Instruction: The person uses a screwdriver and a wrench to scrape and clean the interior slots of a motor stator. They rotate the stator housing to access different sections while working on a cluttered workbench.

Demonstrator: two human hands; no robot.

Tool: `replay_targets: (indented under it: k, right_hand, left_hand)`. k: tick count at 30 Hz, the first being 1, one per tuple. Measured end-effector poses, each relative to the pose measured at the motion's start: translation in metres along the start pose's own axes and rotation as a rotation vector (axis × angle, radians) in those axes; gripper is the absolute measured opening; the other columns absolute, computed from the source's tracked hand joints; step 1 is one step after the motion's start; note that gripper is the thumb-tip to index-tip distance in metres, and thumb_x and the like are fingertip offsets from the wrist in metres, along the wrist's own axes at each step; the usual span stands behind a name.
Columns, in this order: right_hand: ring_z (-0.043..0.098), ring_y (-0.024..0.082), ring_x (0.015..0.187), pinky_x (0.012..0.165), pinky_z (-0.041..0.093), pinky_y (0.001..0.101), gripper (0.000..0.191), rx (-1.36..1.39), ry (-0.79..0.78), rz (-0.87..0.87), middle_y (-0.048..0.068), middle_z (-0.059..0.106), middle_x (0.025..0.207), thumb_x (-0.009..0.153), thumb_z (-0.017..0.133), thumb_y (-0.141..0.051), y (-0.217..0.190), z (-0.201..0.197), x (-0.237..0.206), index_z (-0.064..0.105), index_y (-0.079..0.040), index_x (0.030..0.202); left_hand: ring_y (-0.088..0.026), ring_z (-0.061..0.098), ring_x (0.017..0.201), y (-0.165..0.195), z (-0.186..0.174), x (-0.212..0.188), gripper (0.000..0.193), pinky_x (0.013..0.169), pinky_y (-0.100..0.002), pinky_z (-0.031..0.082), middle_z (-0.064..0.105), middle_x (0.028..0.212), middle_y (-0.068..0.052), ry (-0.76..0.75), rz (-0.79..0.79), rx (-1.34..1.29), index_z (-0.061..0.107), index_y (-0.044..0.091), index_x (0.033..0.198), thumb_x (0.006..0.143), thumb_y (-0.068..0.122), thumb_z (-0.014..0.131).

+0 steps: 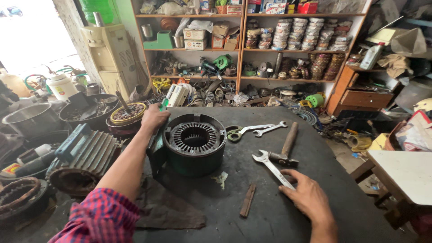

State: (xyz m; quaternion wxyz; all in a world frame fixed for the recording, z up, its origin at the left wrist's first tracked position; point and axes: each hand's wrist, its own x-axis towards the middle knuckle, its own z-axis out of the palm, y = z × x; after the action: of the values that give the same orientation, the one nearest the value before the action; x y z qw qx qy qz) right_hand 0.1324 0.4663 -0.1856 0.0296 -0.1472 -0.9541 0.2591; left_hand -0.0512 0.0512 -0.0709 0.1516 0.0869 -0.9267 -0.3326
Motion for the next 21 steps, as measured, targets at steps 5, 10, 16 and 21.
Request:
replay_targets:
  k: [5,10,16,21]
  right_hand:
    - [0.070,0.026,0.114,0.093,0.054,0.0415,0.054,-0.016,0.033,-0.006,0.001,0.077,0.118,0.077,0.078,-0.043,-0.005,0.001,-0.004,0.067,-0.036,0.130]
    - [0.070,0.026,0.115,0.093,0.054,0.0420,0.054,-0.023,0.039,0.000,0.001,0.076,0.119,0.078,0.077,-0.044,-0.008,-0.001,-0.010,0.067,-0.036,0.130]
    - [0.070,0.027,0.114,0.094,0.055,0.0425,0.054,-0.034,0.036,0.018,0.000,0.076,0.119,0.078,0.078,-0.045,-0.011,-0.001,-0.012,0.068,-0.038,0.131]
    - [0.071,0.026,0.113,0.093,0.055,0.0428,0.054,-0.020,0.044,-0.010,0.000,0.077,0.118,0.078,0.077,-0.044,-0.008,0.002,-0.015,0.068,-0.037,0.131]
  left_hand:
    - [-0.041,0.067,0.109,-0.009,0.001,-0.008,0.058,0.094,-0.048,0.051,0.070,0.117,-0.023,0.152,0.075,0.000,0.066,0.012,0.131,0.077,0.033,0.068]
    - [-0.042,0.065,0.110,-0.028,-0.004,-0.026,0.071,0.097,-0.050,0.048,0.070,0.120,-0.022,0.286,0.115,-0.052,0.055,0.013,0.145,0.077,0.029,0.067]
    - [-0.040,0.070,0.094,-0.019,-0.024,-0.068,0.075,0.092,-0.050,0.050,0.072,0.096,-0.025,0.348,0.115,-0.088,0.050,0.013,0.152,0.081,0.025,0.067]
    - [-0.037,0.071,0.082,-0.011,-0.040,-0.119,0.072,0.082,-0.047,0.053,0.072,0.093,-0.020,0.482,0.270,-0.188,0.051,0.008,0.150,0.081,0.018,0.068]
